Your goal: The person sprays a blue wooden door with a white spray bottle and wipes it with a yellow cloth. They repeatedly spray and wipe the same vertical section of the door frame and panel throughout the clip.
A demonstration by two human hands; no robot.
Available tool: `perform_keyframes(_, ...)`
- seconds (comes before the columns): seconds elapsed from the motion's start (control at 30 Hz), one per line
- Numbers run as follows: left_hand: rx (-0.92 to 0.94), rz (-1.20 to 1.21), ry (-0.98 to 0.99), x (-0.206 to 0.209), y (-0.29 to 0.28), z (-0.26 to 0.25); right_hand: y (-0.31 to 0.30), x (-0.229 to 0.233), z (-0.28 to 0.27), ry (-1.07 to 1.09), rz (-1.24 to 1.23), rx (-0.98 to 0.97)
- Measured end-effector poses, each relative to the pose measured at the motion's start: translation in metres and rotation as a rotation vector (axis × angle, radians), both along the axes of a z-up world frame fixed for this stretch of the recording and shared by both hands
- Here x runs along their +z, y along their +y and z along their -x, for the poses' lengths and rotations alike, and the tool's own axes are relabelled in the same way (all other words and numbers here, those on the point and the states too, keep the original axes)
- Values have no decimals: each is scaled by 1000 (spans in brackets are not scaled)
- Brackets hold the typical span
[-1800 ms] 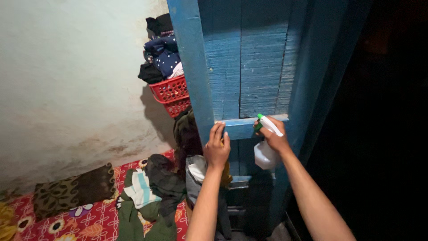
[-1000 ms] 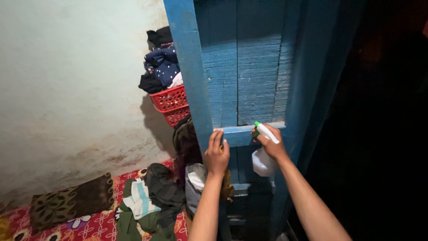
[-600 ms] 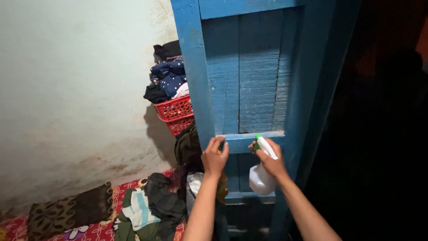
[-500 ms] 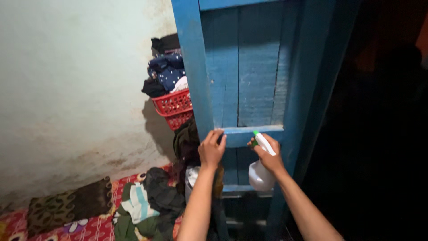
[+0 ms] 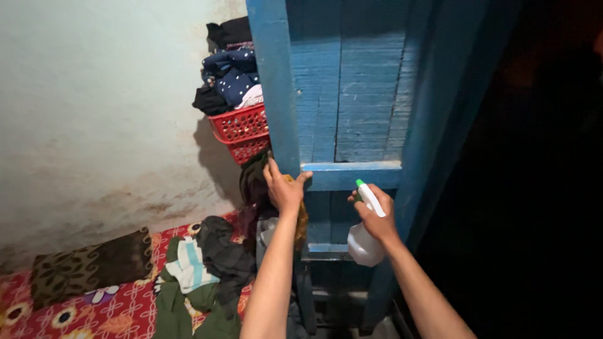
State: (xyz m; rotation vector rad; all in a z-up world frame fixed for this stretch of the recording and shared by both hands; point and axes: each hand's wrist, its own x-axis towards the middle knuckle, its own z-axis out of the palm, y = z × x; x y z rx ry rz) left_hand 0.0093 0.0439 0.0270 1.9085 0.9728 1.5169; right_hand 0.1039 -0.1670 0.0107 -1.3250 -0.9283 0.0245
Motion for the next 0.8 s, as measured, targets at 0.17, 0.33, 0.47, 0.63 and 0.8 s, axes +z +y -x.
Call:
perform_keyframes(0.17,-67,64,-1,-21,16,-9,-5,-1,13,15,41,11)
perform_keyframes(0.33,-61,120,71,-17,16,-5,-7,17,33,-147,84,-11)
perform_keyframes(0.47,-60,171,129,-12,12,-1,0,33,46,-244,123,-41)
perform_keyframes(0.63,-21,145,171,-16,14,-2,17,43,59,-346,27,12)
perform_keyframes(0.8,-36,139,162,-22,19,-4,31,41,63,-324,69,-36)
